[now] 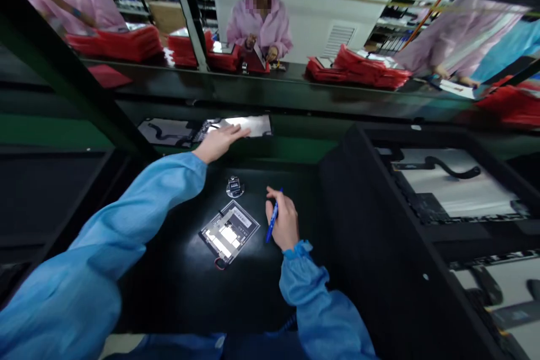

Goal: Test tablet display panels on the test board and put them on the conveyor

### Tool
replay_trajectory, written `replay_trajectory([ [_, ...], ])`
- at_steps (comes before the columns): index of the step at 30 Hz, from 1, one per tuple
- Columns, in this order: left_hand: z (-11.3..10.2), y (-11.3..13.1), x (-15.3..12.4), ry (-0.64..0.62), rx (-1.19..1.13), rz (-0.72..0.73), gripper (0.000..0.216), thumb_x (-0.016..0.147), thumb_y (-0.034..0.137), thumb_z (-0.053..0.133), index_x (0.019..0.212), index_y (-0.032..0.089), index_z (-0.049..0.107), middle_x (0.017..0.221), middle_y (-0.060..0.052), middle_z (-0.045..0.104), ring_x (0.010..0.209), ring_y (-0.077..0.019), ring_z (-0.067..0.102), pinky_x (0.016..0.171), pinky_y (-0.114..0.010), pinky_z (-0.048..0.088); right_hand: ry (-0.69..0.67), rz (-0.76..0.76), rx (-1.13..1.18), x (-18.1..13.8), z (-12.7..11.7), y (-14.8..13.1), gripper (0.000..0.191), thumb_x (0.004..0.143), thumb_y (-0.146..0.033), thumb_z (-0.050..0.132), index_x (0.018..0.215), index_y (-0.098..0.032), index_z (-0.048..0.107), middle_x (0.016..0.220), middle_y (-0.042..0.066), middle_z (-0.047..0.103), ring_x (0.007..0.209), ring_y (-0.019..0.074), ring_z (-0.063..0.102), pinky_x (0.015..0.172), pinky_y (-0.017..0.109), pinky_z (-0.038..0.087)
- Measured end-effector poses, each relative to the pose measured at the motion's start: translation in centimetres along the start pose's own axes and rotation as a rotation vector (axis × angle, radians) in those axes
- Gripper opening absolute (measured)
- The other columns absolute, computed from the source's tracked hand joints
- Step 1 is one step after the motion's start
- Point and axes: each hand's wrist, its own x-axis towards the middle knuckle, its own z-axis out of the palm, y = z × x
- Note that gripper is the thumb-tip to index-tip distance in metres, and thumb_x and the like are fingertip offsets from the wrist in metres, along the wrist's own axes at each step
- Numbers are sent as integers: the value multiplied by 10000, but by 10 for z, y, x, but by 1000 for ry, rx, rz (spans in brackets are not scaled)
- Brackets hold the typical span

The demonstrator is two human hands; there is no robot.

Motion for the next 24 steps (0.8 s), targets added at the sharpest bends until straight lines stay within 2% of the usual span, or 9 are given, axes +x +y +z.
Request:
replay_trajectory([
  [3, 38, -3, 29, -98, 26, 11, 488, 933, 60, 325, 1357, 168, 540, 1371, -139, 578, 1312, -194, 513, 1066, -344, 418, -68, 22, -55, -10, -1, 5, 119, 960, -241, 478, 1042, -220, 560, 1220, 106, 687, 1090, 232, 671, 959, 415, 529],
  [6, 56, -7, 44, -184, 36, -6, 547, 900, 59, 346, 1409, 181, 505, 1460, -174, 505, 1393, -267, 427, 1114, -484, 361, -99, -3, -90, -9, -5, 4, 161, 962, -239, 462, 1078, -215, 571, 1194, 116, 692, 1077, 244, 678, 950, 442, 540],
  [9, 47, -12, 49, -270, 17, -28, 605, 883, 100, 369, 1485, 142, 406, 1561, -188, 374, 1465, -300, 311, 1158, -562, 271, -185, -47, -74, -8, -8, 0, 183, 947, -239, 486, 1102, -225, 582, 1251, 112, 670, 1127, 246, 659, 976, 455, 538],
  [12, 7, -18, 27, -322, -17, -31, 643, 898, 141, 347, 1538, 104, 295, 1623, -159, 255, 1505, -250, 211, 1202, -476, 224, -415, -165, -15, -10, -7, -7, 289, 866, -255, 624, 1154, -242, 596, 1380, 90, 603, 1281, 249, 568, 1067, 443, 493],
  [15, -54, -26, -44, -405, -54, -17, 593, 907, 173, 340, 1497, 170, 408, 1598, -83, 344, 1451, -183, 348, 1183, -351, 293, -679, -275, 22, -14, -1, -12, 649, 708, -306, 800, 1307, -248, 558, 1495, 90, 499, 1416, 292, 430, 1194, 512, 342],
  [17, -94, -35, -117, -479, -98, -21, 537, 933, 254, 343, 1447, 260, 495, 1561, -28, 415, 1379, -201, 466, 1148, -374, 364, -779, -293, 20, -16, 5, -13, 853, 654, -344, 848, 1418, -262, 479, 1542, 92, 435, 1450, 314, 371, 1228, 567, 237],
  [19, -123, -44, -196, -471, -124, -127, 488, 947, 357, 364, 1402, 354, 541, 1498, 32, 497, 1317, -206, 537, 1125, -393, 405, -782, -272, 2, -18, 11, -13, 887, 673, -357, 843, 1458, -273, 439, 1557, 87, 410, 1457, 312, 358, 1235, 576, 213],
  [22, -137, -53, -282, -372, -119, -370, 436, 938, 401, 393, 1322, 425, 598, 1374, 76, 613, 1210, -210, 628, 1060, -404, 484, -717, -217, -63, -23, 23, -17, 793, 720, -341, 816, 1433, -268, 474, 1562, 76, 403, 1461, 314, 351, 1224, 565, 271],
  [24, -127, -52, -298, -290, -119, -443, 455, 951, 404, 388, 1369, 382, 564, 1395, 48, 601, 1254, -207, 595, 1087, -388, 460, -678, -186, -117, -26, 30, -22, 742, 749, -346, 794, 1421, -258, 493, 1565, 79, 397, 1462, 331, 343, 1205, 574, 316],
])
